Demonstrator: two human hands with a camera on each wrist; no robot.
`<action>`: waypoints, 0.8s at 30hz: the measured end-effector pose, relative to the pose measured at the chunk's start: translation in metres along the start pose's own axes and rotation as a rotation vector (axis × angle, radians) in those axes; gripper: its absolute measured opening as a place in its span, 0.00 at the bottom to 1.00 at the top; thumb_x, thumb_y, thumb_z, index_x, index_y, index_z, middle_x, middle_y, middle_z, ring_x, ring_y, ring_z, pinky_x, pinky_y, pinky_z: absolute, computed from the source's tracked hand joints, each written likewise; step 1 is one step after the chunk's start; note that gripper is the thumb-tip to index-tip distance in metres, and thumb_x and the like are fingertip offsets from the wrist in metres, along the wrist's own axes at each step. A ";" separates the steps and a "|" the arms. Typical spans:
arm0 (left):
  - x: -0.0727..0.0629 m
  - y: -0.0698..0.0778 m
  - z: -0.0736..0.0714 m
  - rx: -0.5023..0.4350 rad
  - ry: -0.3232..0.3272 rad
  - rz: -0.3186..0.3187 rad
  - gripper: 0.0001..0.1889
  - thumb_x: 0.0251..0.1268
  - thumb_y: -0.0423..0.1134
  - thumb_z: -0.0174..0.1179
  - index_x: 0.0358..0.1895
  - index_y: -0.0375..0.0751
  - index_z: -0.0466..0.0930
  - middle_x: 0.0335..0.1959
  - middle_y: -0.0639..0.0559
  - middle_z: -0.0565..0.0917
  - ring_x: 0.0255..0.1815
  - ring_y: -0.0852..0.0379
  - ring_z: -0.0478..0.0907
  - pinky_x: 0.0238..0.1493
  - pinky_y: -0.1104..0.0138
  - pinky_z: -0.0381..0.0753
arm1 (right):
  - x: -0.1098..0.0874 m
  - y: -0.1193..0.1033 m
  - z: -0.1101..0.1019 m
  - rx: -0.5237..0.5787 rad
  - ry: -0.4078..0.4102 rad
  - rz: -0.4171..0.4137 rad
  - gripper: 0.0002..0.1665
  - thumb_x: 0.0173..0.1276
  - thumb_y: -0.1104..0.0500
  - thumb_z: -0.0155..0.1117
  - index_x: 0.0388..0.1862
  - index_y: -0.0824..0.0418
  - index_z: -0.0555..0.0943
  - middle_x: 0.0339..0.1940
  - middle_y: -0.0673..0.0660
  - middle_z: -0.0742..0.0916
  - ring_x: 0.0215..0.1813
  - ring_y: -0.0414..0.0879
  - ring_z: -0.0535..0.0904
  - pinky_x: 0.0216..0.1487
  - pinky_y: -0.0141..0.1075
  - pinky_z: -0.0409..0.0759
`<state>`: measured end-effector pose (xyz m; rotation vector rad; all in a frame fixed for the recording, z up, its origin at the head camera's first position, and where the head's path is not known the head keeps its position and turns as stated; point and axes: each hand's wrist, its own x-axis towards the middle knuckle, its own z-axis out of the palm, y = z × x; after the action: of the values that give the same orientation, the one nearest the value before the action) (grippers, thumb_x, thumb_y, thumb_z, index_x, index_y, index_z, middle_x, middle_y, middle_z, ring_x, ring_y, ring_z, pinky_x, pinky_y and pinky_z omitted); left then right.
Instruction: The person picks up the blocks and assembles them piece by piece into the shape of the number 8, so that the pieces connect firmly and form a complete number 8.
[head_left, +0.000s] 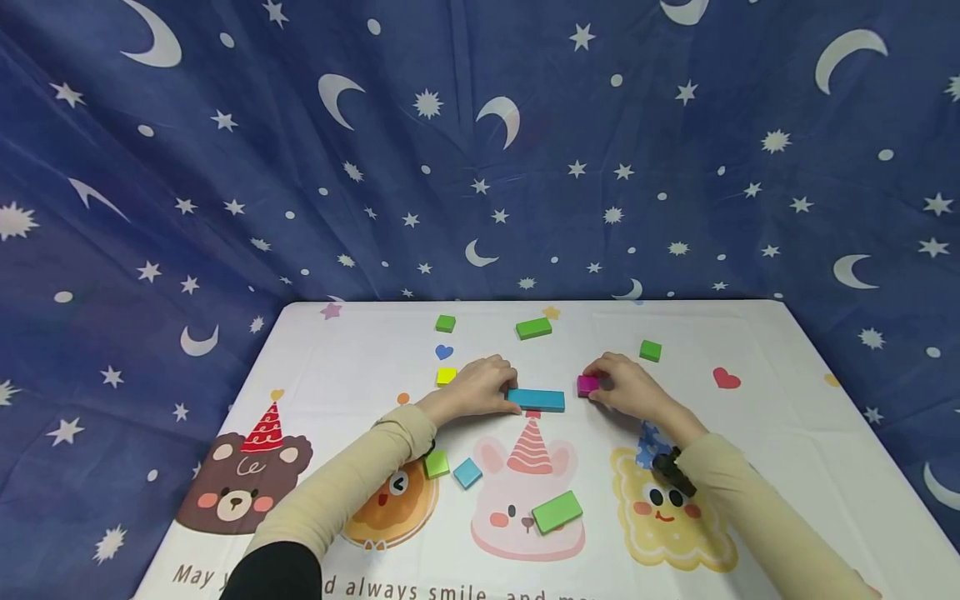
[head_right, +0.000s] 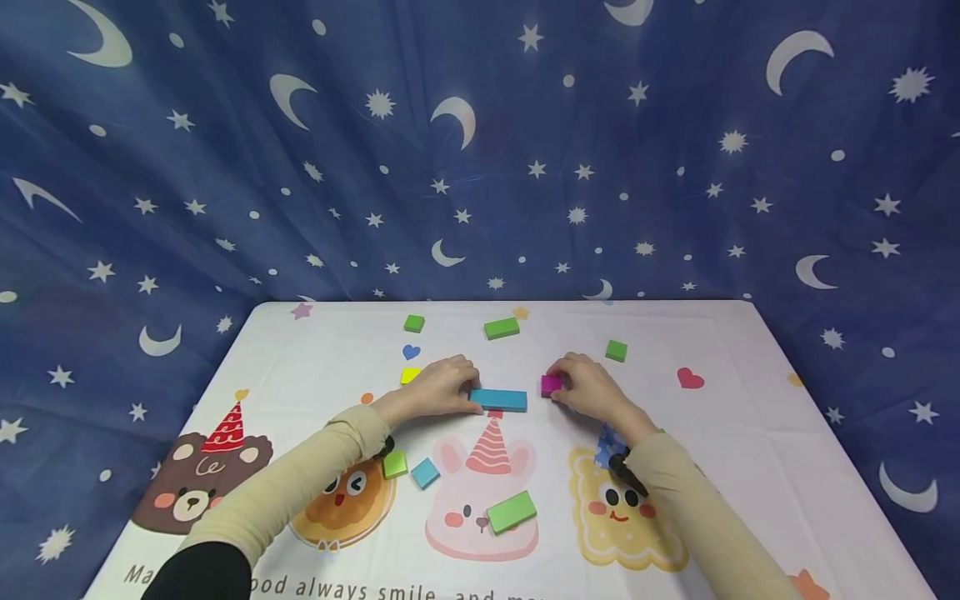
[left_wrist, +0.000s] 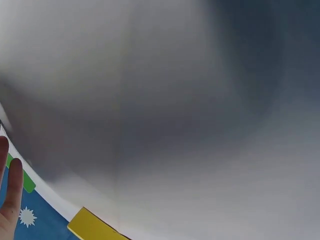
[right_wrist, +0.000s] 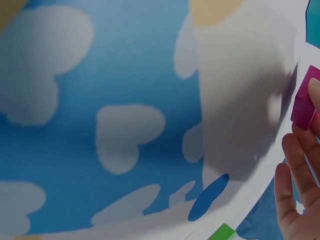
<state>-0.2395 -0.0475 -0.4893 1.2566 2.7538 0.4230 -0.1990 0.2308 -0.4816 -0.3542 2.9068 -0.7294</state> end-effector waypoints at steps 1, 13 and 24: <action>0.000 0.000 0.000 -0.002 -0.002 0.000 0.17 0.50 0.57 0.70 0.34 0.49 0.82 0.27 0.58 0.76 0.34 0.62 0.68 0.36 0.71 0.68 | 0.000 -0.001 0.001 0.000 0.000 0.002 0.21 0.57 0.62 0.70 0.51 0.62 0.81 0.46 0.57 0.82 0.50 0.52 0.76 0.59 0.51 0.75; 0.004 0.000 -0.001 -0.008 -0.036 0.002 0.18 0.50 0.56 0.71 0.33 0.49 0.79 0.28 0.58 0.75 0.34 0.62 0.68 0.34 0.73 0.67 | 0.007 -0.013 0.005 -0.010 -0.010 -0.013 0.21 0.56 0.62 0.71 0.50 0.62 0.82 0.45 0.57 0.82 0.48 0.51 0.75 0.58 0.50 0.75; 0.005 0.003 -0.005 -0.007 -0.055 0.000 0.19 0.49 0.56 0.71 0.34 0.46 0.79 0.27 0.57 0.74 0.34 0.61 0.67 0.33 0.73 0.65 | 0.011 -0.017 0.011 -0.003 -0.004 -0.016 0.20 0.56 0.62 0.71 0.50 0.62 0.82 0.43 0.56 0.82 0.45 0.50 0.74 0.56 0.49 0.75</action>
<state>-0.2416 -0.0431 -0.4841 1.2471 2.7051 0.3912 -0.2048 0.2088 -0.4836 -0.3786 2.9049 -0.7260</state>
